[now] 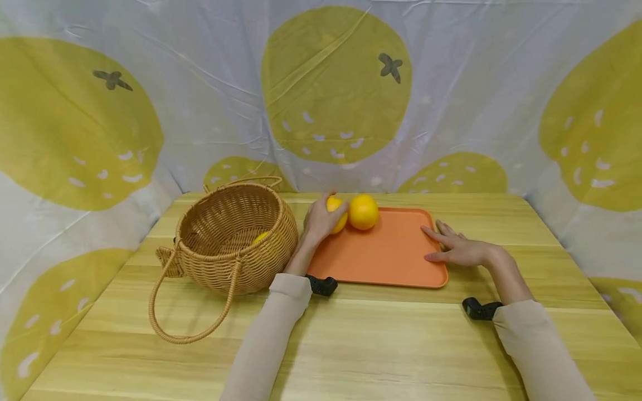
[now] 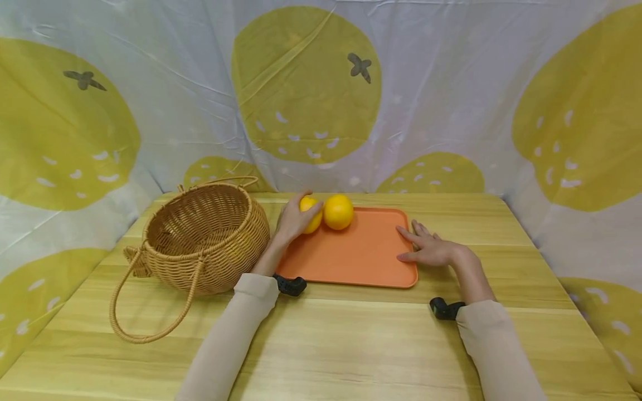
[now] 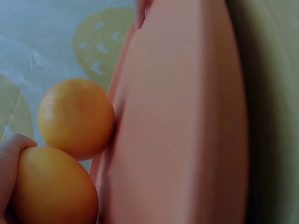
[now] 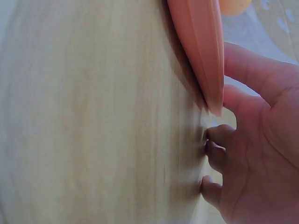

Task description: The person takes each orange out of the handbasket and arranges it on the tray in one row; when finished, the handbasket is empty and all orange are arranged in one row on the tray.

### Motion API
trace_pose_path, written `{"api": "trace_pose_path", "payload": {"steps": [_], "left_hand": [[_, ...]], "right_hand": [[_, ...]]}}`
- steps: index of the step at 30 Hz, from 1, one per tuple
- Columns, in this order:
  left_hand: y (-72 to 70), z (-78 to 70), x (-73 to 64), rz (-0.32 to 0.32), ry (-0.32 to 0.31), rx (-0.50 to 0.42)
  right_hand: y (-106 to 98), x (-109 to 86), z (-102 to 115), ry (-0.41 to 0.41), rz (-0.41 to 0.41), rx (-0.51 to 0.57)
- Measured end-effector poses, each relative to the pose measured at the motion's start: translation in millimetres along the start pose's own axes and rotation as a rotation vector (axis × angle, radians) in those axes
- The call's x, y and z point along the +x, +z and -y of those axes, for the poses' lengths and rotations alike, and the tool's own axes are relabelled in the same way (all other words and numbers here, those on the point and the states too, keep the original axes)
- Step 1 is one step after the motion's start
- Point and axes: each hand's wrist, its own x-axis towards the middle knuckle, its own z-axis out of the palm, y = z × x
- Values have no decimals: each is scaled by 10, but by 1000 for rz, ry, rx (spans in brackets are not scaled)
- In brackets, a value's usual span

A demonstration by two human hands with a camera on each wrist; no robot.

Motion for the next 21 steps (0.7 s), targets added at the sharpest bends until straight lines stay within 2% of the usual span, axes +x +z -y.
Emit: {"api": "trace_pose_path", "payload": {"steps": [6,13,21], "left_hand": [[32,14,-5,-30,-13,69],[48,-5,-11,-1,-42,95],[4,-53,-34,36,-66,143]], "right_hand": [[10,22,36,25,1,-16],[1,29,33,34,6,-17],[16,17,-12,17,-4,-24]]}}
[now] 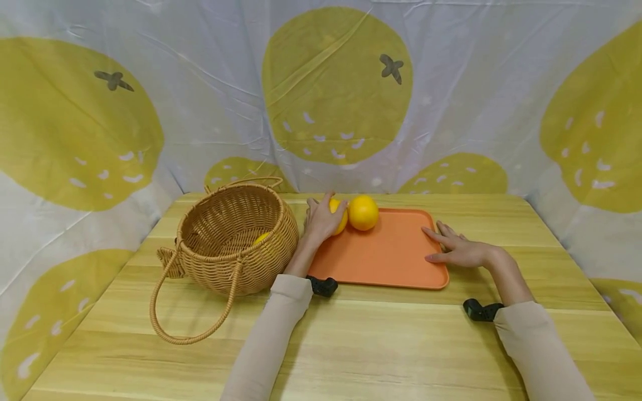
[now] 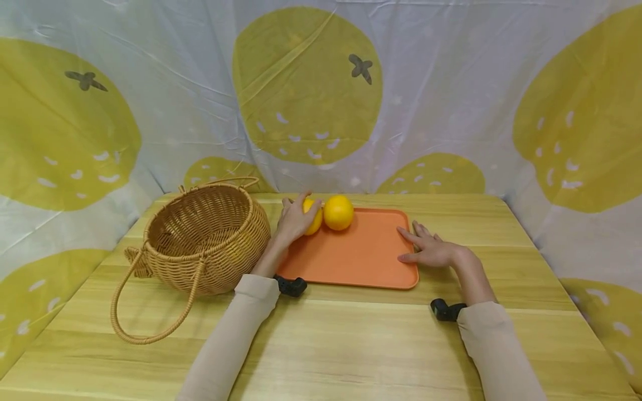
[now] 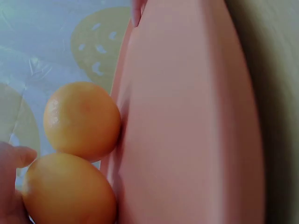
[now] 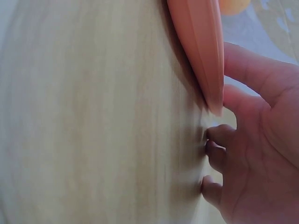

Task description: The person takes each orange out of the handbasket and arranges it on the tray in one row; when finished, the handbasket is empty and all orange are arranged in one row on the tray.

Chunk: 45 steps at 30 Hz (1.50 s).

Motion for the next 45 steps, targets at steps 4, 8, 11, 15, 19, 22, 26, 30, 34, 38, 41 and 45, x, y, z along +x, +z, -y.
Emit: {"api": "trace_pose_path", "payload": {"steps": [4,8,11,15,19,22,26,30,34,38,41,45], "left_hand": [[-28,-3,-9,40,-4,6],[-51,2,-17,80,11,-12],[-62,2,-15,89,36,-26],[-78,-4,-12,105,55,-29],[-108,-13,-23,149,48,-29],[-124,-19,-27,177,42,-28],[-123,-20,-21,185,36,-22],[-114,-16,-22,176,27,-43],[-104,-8,-23,169,25,-73],[-97,3,-20,157,25,-88],[-96,8,-24,151,24,-94],[-95,11,-29,145,21,-85]], "right_hand": [[10,16,-2,-4,3,12],[7,21,23,-10,12,21],[-4,14,43,-5,11,13],[-18,12,57,10,5,-2],[-13,14,59,21,8,-7],[-7,11,57,20,9,0],[-3,14,38,19,6,-1],[2,18,20,19,4,-3],[4,15,18,19,6,1],[3,18,14,20,6,1],[2,15,21,21,7,0],[0,9,37,20,6,3]]}}
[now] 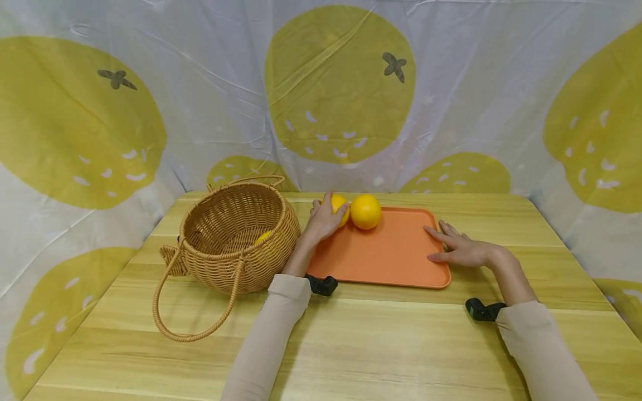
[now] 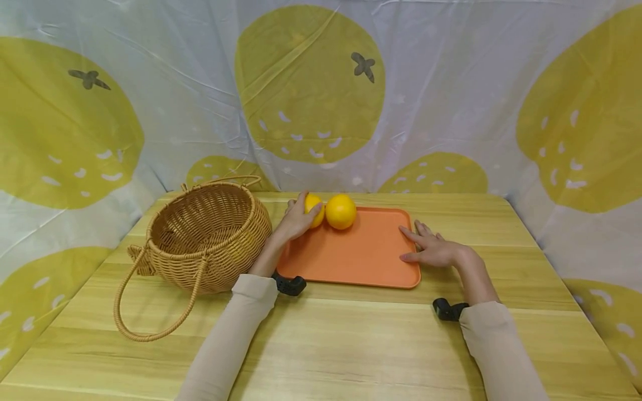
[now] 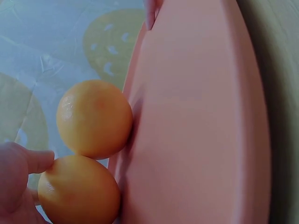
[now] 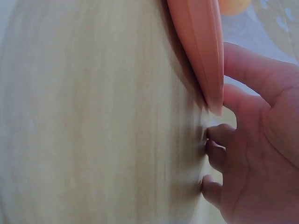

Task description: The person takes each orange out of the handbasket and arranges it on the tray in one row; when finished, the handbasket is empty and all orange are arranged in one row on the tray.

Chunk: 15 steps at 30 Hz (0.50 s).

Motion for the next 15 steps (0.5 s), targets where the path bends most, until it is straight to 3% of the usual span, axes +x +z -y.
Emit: {"api": "trace_pose_path", "payload": {"steps": [11,15], "left_hand": [[-29,-86,-55,0,-9,62],[-96,-189,-104,-7,-7,113]], "right_hand": [[-6,-6,8,-4,-5,-10],[-6,-7,5,-5,-4,-10]]}}
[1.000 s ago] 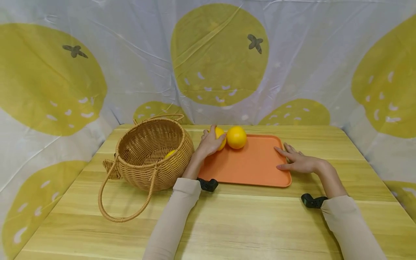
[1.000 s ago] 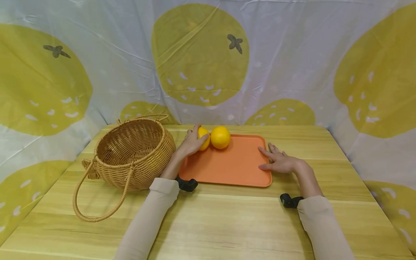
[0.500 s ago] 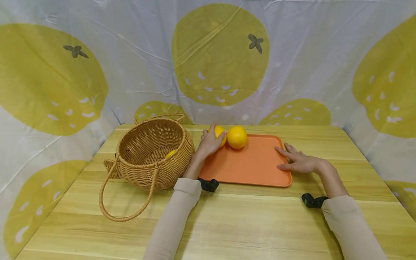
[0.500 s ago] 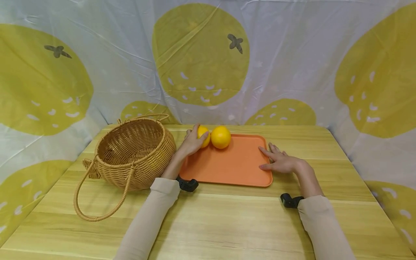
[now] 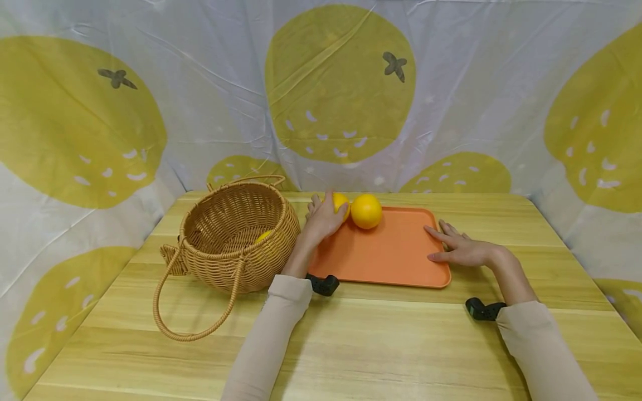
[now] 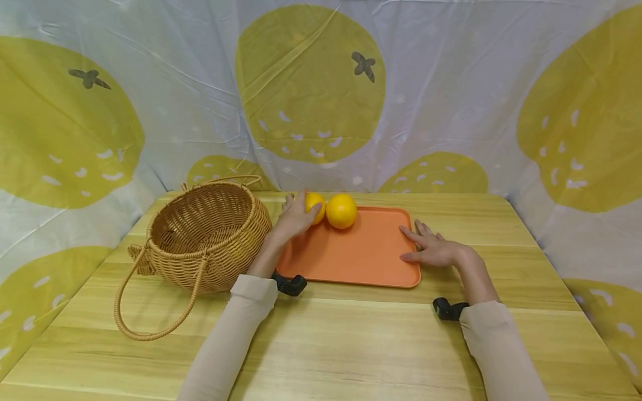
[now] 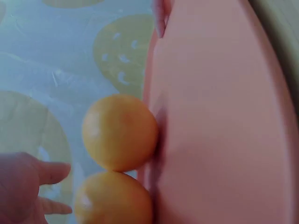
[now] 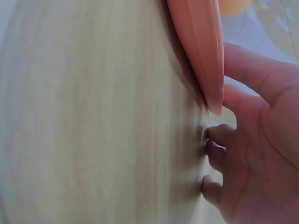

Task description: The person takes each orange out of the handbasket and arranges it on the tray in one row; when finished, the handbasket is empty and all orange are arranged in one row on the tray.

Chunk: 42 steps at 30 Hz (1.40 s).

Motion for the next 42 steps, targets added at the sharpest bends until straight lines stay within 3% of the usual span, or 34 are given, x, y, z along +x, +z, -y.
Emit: {"api": "trace_pose_path", "payload": {"steps": [4,10,16,20,24,30,33,36,42], "left_hand": [[-138,-267,-31,-21,27,23],[-409,-859,-22,-16,126,-1],[-906,-1351,33,30,245,22],[-1273,-1461,37,71,299,51],[-1540,-1306,-1,82,330,86],[-1765,-799,-24,98,339,124],[-1879,-561,-36,158,312,111],[-2038,-352,-42,276,296,99],[-2289,33,7,606,261,52]], "right_hand": [[-10,-13,-34,-11,3,12],[-35,-73,-102,-3,1,21],[-24,-77,-111,6,3,17],[-14,-69,-120,2,1,25],[-9,-54,-140,-25,2,54],[-25,-43,-223,-47,-3,50],[-36,-50,-250,-33,-6,40],[-26,-59,-265,-29,-11,44],[14,-52,-289,-6,-13,27]]}}
